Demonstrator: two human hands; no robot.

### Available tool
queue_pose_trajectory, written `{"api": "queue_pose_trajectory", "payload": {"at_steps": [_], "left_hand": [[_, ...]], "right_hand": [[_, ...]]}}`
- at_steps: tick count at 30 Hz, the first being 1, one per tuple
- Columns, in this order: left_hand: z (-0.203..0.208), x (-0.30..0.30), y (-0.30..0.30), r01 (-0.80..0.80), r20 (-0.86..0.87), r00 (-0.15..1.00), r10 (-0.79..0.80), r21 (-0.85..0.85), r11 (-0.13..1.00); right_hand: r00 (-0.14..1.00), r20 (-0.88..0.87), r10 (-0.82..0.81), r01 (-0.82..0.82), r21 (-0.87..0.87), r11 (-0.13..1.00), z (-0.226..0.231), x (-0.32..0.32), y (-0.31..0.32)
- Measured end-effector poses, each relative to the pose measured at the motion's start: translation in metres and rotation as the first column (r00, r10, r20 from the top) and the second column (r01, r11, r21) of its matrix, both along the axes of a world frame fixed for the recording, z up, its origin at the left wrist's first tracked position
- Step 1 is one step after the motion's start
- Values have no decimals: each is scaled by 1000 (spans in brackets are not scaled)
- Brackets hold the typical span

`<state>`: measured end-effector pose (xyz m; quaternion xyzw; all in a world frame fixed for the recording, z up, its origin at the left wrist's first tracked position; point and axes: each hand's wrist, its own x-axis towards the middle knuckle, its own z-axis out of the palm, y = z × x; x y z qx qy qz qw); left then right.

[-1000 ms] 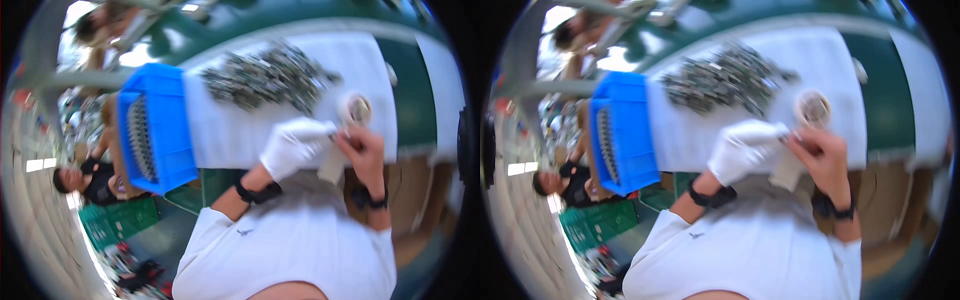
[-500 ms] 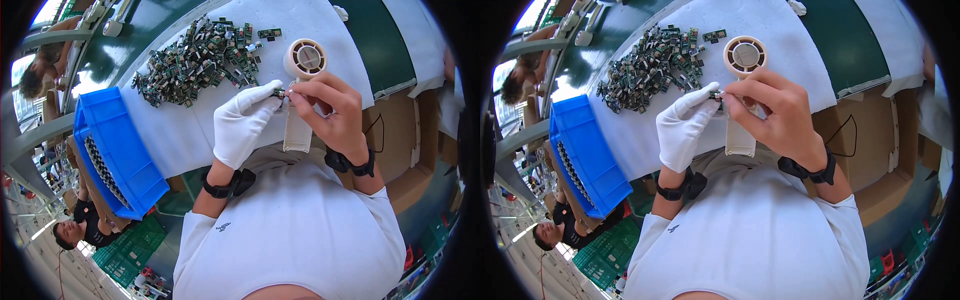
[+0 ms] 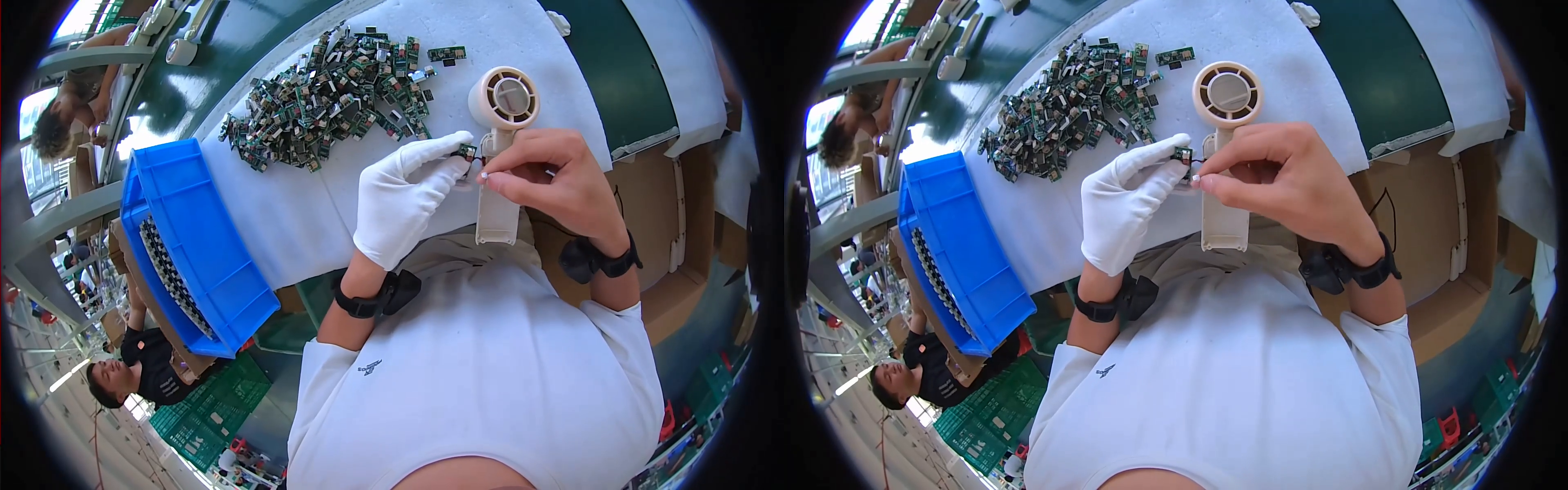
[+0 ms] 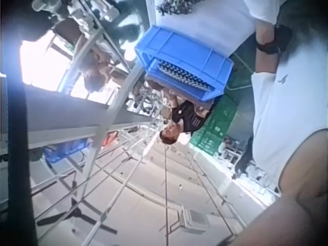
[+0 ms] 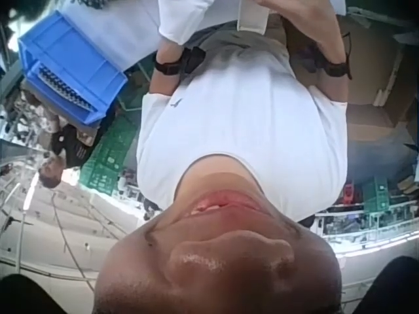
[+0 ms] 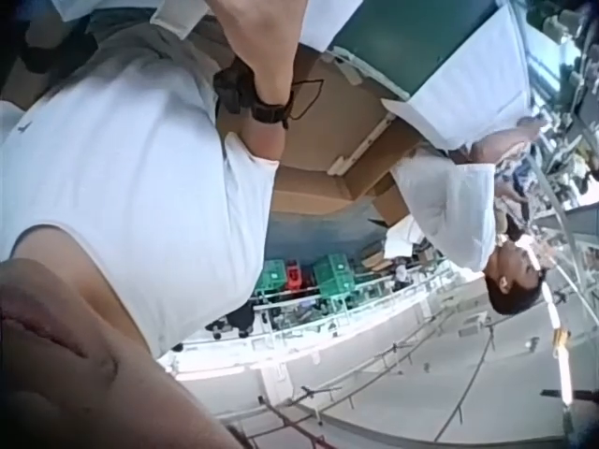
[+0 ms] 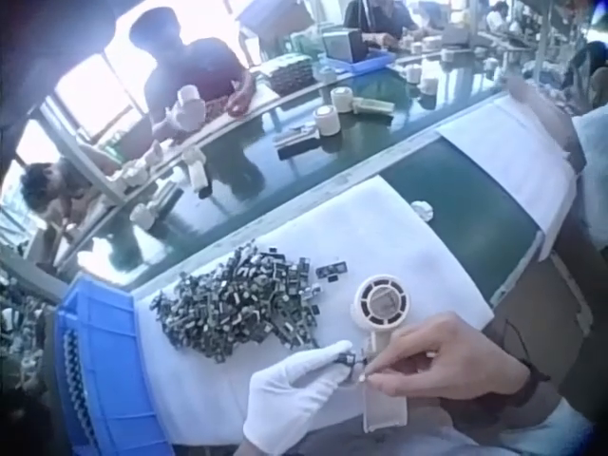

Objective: The person picks up a circuit board and a fan housing, inserts the board into the housing by hand, and places the assembly onto a conveyor belt, repeating the process.

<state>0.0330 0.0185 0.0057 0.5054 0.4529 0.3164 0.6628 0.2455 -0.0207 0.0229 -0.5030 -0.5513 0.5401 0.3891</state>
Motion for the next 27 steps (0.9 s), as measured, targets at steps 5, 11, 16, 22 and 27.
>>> {"api": "queue_pose_trajectory", "payload": {"at_steps": [5,11,16,22,27], "left_hand": [[-1,0,-1,7,23,1000,-7,-2,1000],[-9,3,-10,-65,54,997,55,185,981],[-13,3,-14,-47,-22,998,60,373,926],[-17,5,-18,-72,-52,993,110,480,875],[-14,4,-18,-16,-140,982,126,608,794]], "right_hand": [[996,-17,-87,86,-46,995,0,-6,-4],[877,366,-311,145,415,898,4,-25,-9],[806,447,-388,82,565,821,0,-25,-9],[770,500,-396,18,605,796,3,-26,-10],[776,498,-387,17,597,802,4,-26,-10]]}}
